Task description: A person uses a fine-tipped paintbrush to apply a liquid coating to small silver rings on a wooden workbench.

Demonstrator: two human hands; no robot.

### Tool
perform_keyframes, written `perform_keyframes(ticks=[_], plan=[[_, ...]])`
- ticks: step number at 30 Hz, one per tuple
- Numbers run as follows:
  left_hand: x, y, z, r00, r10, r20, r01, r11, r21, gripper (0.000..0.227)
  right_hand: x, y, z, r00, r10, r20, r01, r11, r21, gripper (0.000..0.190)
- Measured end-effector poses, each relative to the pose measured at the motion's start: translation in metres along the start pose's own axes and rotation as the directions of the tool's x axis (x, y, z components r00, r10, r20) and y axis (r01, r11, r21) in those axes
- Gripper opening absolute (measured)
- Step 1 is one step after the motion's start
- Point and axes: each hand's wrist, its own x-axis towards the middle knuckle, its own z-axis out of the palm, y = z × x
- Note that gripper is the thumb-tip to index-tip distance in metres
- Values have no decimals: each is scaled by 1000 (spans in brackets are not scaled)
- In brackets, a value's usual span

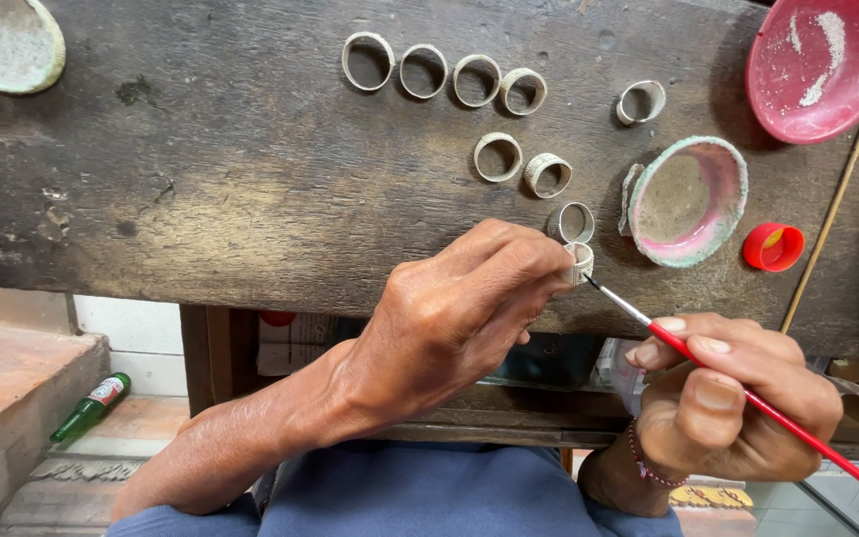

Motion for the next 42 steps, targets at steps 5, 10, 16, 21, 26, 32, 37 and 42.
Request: perform_keyframes(ticks=[5, 10, 16, 21, 26, 32, 37, 42], plan=[[0, 0, 0, 1000, -2, -3, 2, 1000, 1, 9, -1, 1, -2, 1000, 15, 12, -15, 1000, -15, 19], [0, 0, 0, 1000, -15, -1, 15, 1000, 4, 9, -1, 4, -3, 1000, 8, 20, -8, 1000, 23, 18], [2, 1, -2, 1000, 14, -4, -14, 998, -56, 9, 3, 1, -4, 999, 32, -7, -32, 998, 46, 12], [8, 4, -4, 999, -16, -37, 14, 998, -62, 7, 15, -2, -5, 977, 197, -80, -198, 980, -8, 19], [10, 4, -5, 1000, -27, -8, 27, 999, -46, 6, 28, -14, 6, 974, 221, -39, -224, 964, -143, 24], [11, 4, -4, 1000, -27, -2, 27, 999, -36, 8, 30, -14, 3, 967, 255, 3, -250, 949, -192, 28], [10, 3, -4, 999, -45, 10, 45, 998, -39, 11, 30, -12, 1, 960, 279, 18, -271, 943, -192, 28], [10, 4, -5, 998, -53, 22, 54, 997, -57, 12, 31, -14, 3, 962, 273, 29, -258, 936, -241, 30]])
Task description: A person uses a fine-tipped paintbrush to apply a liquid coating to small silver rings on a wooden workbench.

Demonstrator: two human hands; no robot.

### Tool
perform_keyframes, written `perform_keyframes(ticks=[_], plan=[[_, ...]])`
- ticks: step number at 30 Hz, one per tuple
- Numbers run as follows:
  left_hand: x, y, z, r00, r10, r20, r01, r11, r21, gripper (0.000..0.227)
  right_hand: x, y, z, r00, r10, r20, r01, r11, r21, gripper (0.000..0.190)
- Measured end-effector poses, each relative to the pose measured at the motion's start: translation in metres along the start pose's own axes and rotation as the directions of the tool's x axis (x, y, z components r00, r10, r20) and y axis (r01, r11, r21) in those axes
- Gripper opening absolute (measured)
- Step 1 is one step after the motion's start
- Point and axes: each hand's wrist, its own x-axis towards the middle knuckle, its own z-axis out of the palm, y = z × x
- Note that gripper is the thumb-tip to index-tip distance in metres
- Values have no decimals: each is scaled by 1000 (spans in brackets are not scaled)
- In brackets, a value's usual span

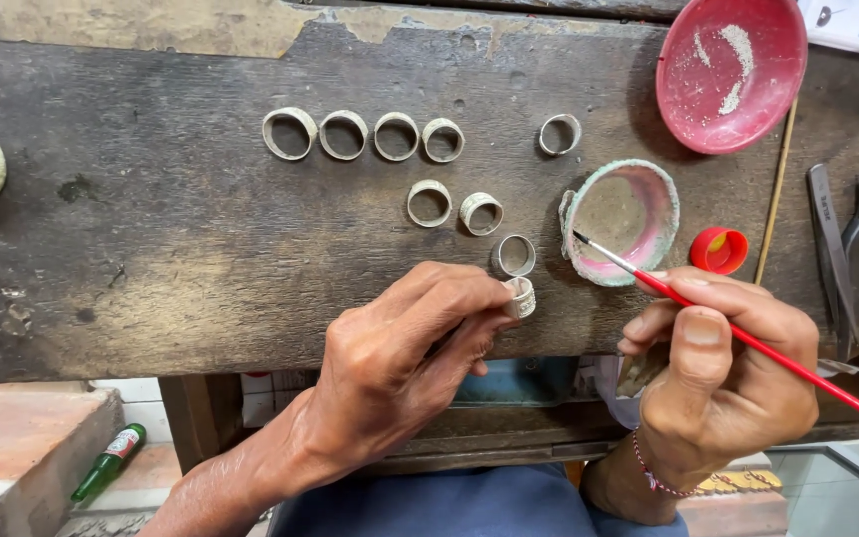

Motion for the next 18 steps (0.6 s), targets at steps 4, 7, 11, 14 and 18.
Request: perform_keyframes(ticks=[4, 7, 11, 14, 18], plan=[[0, 0, 0, 1000, 2, 3, -2, 1000, 3, 12, 0, 1, 0, 1000, 14, -16, -13, 999, 47, 28], [0, 0, -1, 1000, -3, 10, 3, 1000, 11, 13, 0, 1, 0, 1000, 2, 3, -2, 1000, 20, 30], [-1, -1, 0, 1000, -10, 14, 9, 1000, 19, 14, 1, 0, 2, 1000, -4, -10, 4, 1000, 10, 31], [-1, -1, -1, 1000, -5, 14, 5, 1000, 9, 15, 1, -2, 3, 1000, -1, -14, 2, 1000, 12, 32], [0, -1, -1, 1000, 2, 12, -2, 1000, 1, 13, 2, 0, 2, 1000, -15, 12, 14, 1000, 11, 35]])
